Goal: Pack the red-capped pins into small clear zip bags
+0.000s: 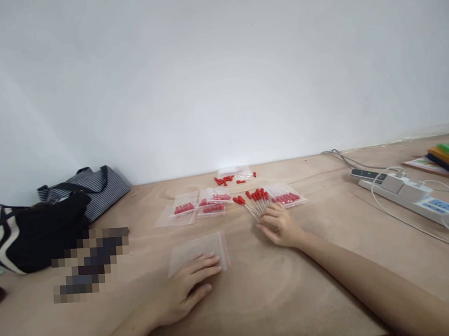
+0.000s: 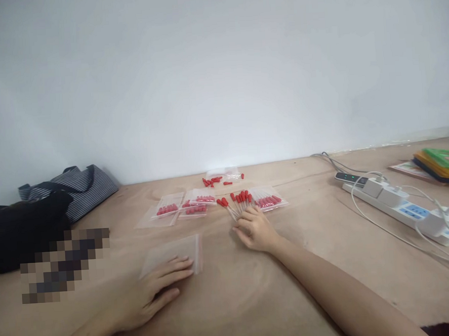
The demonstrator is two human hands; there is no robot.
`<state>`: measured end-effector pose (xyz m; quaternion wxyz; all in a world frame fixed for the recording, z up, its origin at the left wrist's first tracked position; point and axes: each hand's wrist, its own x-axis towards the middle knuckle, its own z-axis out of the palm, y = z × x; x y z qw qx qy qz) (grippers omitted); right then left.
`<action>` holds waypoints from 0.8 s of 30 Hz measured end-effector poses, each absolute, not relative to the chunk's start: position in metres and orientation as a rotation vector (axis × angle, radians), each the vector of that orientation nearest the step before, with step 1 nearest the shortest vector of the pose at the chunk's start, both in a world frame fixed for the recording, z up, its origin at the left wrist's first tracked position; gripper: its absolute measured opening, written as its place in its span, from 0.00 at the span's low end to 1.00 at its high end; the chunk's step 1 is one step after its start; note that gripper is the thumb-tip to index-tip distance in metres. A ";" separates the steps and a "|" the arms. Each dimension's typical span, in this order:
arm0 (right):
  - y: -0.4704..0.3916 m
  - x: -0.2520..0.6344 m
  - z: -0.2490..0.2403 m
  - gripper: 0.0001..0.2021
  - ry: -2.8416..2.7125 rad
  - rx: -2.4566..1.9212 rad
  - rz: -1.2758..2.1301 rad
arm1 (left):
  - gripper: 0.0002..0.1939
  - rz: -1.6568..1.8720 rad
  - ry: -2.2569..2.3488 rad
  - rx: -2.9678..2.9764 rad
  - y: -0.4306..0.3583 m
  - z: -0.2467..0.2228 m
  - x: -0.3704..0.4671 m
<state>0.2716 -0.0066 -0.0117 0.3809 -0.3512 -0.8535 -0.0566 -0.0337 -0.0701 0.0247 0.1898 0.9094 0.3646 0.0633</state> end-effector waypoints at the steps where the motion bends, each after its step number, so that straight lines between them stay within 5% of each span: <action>1: -0.010 0.268 -0.011 0.06 -2.234 -0.865 -0.094 | 0.18 0.177 0.937 2.563 -0.066 0.025 -0.023; 7: -0.020 0.261 -0.010 0.08 -2.452 -0.776 0.090 | 0.19 0.294 0.858 2.656 -0.032 0.019 0.022; 12: -0.019 0.265 -0.010 0.10 -2.471 -0.800 0.112 | 0.33 0.276 1.121 2.648 -0.021 0.011 0.031; 24: -0.020 0.261 -0.008 0.12 -2.531 -0.743 0.187 | 0.32 0.258 1.106 2.633 -0.023 0.009 0.031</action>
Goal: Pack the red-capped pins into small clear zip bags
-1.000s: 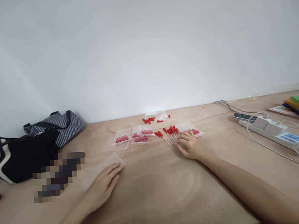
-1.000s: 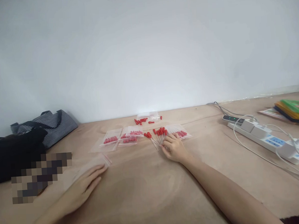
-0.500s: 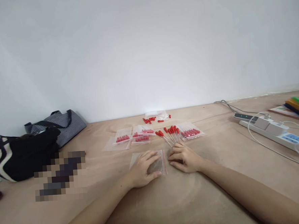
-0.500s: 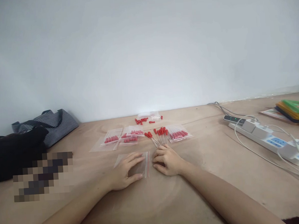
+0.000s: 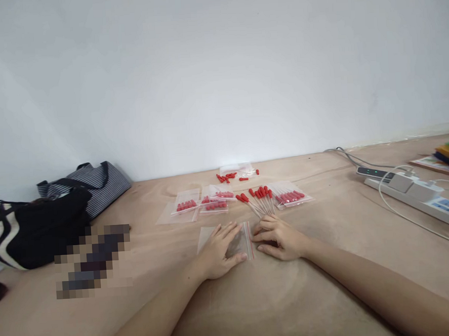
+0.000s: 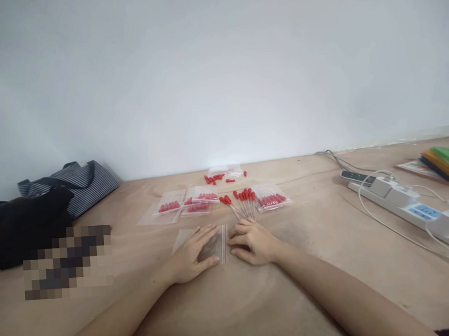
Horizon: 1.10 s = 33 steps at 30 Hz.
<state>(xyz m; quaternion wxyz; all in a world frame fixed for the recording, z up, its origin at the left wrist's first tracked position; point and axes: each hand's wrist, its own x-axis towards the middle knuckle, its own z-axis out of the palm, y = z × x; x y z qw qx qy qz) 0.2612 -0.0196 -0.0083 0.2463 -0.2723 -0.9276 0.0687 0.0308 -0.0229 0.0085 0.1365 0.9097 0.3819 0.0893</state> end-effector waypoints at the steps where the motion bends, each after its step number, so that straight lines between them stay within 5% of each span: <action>1: -0.020 0.261 -0.008 0.12 -2.539 -0.733 0.200 | 0.33 0.262 1.105 2.629 -0.023 0.008 0.031; 9: -0.021 0.259 -0.006 0.11 -2.545 -0.672 0.301 | 0.36 0.307 1.113 2.601 -0.023 0.007 0.030; 20: -0.021 0.254 -0.001 0.31 -2.635 -0.776 0.336 | 0.39 0.279 1.160 2.541 -0.023 0.007 0.031; 27: -0.023 0.249 -0.006 0.19 -2.626 -0.623 0.304 | 0.39 0.302 1.166 2.516 -0.022 0.004 0.029; 33: -0.023 0.243 -0.005 0.26 -2.679 -0.574 0.335 | 0.37 0.344 1.104 2.541 -0.022 0.003 0.029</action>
